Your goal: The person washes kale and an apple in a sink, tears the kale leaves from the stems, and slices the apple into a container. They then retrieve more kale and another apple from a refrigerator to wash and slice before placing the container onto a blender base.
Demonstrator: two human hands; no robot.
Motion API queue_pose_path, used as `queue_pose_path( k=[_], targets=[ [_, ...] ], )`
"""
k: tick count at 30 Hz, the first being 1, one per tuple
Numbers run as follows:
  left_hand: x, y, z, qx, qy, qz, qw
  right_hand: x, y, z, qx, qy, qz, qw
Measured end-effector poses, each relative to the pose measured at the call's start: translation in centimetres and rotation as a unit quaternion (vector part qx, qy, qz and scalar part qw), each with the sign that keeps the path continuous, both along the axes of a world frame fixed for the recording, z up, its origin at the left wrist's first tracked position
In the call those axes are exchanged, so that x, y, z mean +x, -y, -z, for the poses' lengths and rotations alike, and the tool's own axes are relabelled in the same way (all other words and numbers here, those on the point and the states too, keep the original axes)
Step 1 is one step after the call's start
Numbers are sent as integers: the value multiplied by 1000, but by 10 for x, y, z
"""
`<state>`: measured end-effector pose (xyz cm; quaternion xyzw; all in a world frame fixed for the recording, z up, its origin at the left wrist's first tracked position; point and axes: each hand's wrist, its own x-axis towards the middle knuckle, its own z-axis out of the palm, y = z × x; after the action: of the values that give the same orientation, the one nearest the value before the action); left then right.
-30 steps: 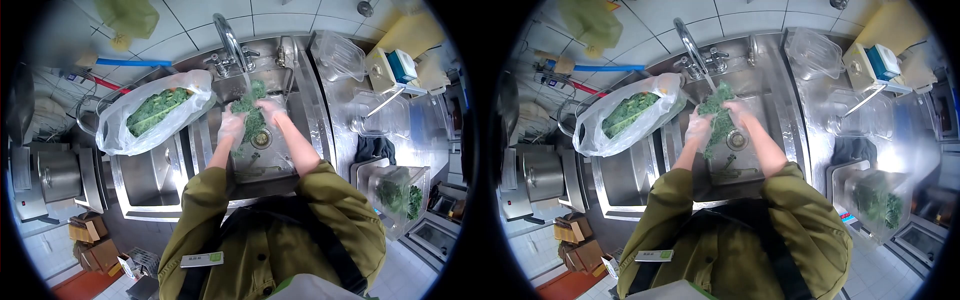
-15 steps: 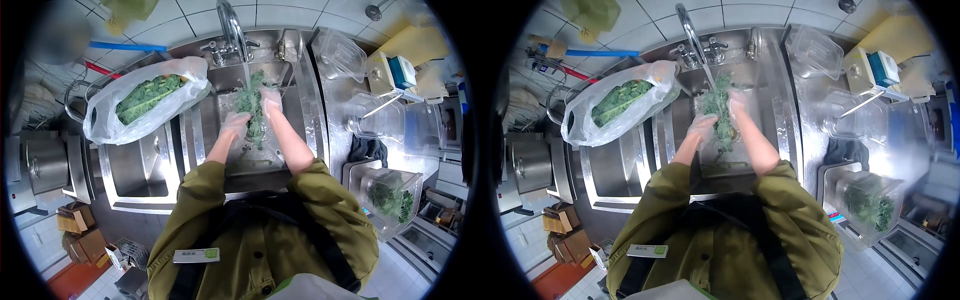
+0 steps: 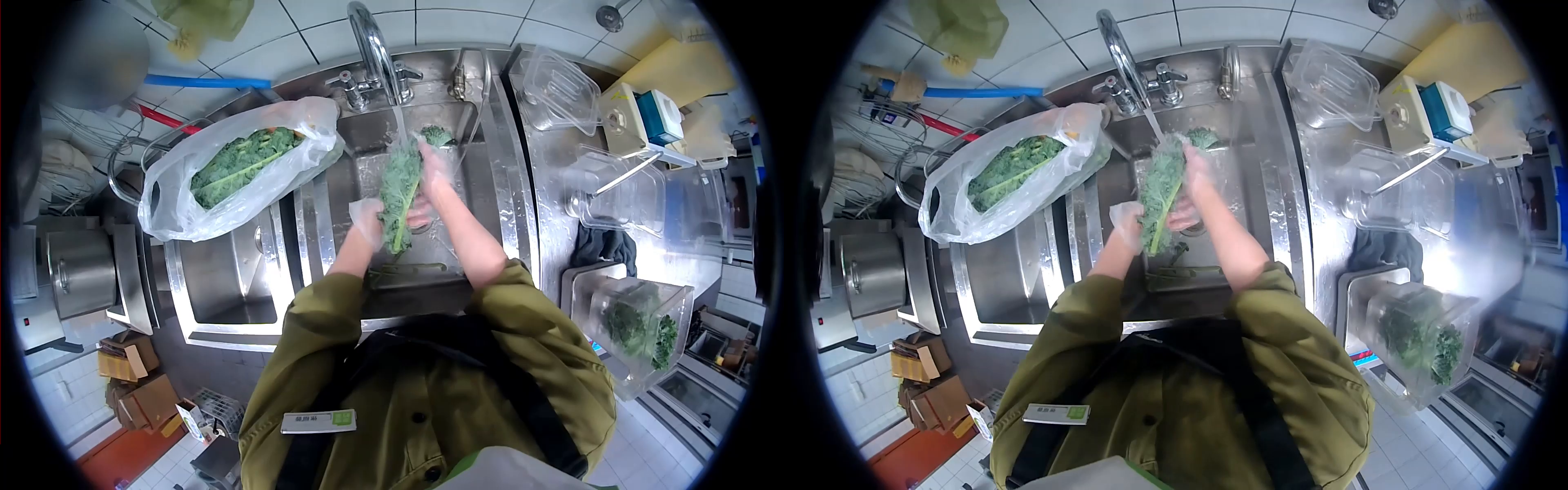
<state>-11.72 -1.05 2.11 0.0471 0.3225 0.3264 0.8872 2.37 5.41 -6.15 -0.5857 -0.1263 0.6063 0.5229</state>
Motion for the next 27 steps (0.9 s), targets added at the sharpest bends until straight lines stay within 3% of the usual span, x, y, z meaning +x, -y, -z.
queue_pose_path(
  k=[1,2,4,5,6,7,9,11,13,14,15,16,17,18,19,20,21,22,23,24,26,27],
  targets=[
    [-10,4,24,179,-122,29,976,-1,-4,-2,-9,108,17,994],
    [-26,8,69,349,-238,57,904,3,-8,-6,-87,253,-52,962],
    [-13,6,22,301,-9,14,953,9,-20,29,3,292,-114,949],
    [-19,-5,32,254,-11,36,966,10,-23,42,47,311,-145,938],
    [-29,-23,50,207,-14,57,977,10,-22,29,3,318,-171,933],
    [-29,-33,40,158,-16,79,984,11,-22,45,10,202,-117,972],
    [-23,-43,15,318,-361,189,856,12,-26,81,25,-35,-4,999],
    [-8,-48,2,449,-617,224,606,19,-31,41,-50,-210,35,976],
    [-22,-59,40,517,-649,292,475,21,-6,10,53,-374,81,922],
    [-21,-48,8,500,-663,282,481,16,17,-53,114,-377,102,913],
    [-21,-36,-18,482,-675,274,487,19,18,-43,107,-372,74,919],
    [-33,-23,-34,590,-636,292,403,24,17,-25,96,-366,47,925],
    [-36,-13,-38,578,-600,241,497,28,21,-14,84,-359,19,929],
    [-40,-4,-42,564,-555,185,583,28,36,-49,65,-354,11,933],
    [-36,8,-40,533,-580,267,555,27,46,-19,61,-136,-56,987],
    [-33,22,-35,499,-600,346,520,25,59,36,53,89,-120,987],
    [-33,35,-27,461,-613,426,480,22,77,68,39,307,-177,934],
    [-45,46,46,520,-534,543,387,18,106,67,-120,118,-181,969],
    [-52,53,112,569,-439,636,282,14,121,40,-163,-17,-141,976],
    [-39,64,77,536,-530,511,414,8,136,9,-217,-139,-90,962],
    [-14,70,84,523,-607,335,496,27,149,58,-135,-387,-64,910],
    [-3,67,71,460,-593,392,532,39,144,48,-192,-318,-33,928]
  ],
)
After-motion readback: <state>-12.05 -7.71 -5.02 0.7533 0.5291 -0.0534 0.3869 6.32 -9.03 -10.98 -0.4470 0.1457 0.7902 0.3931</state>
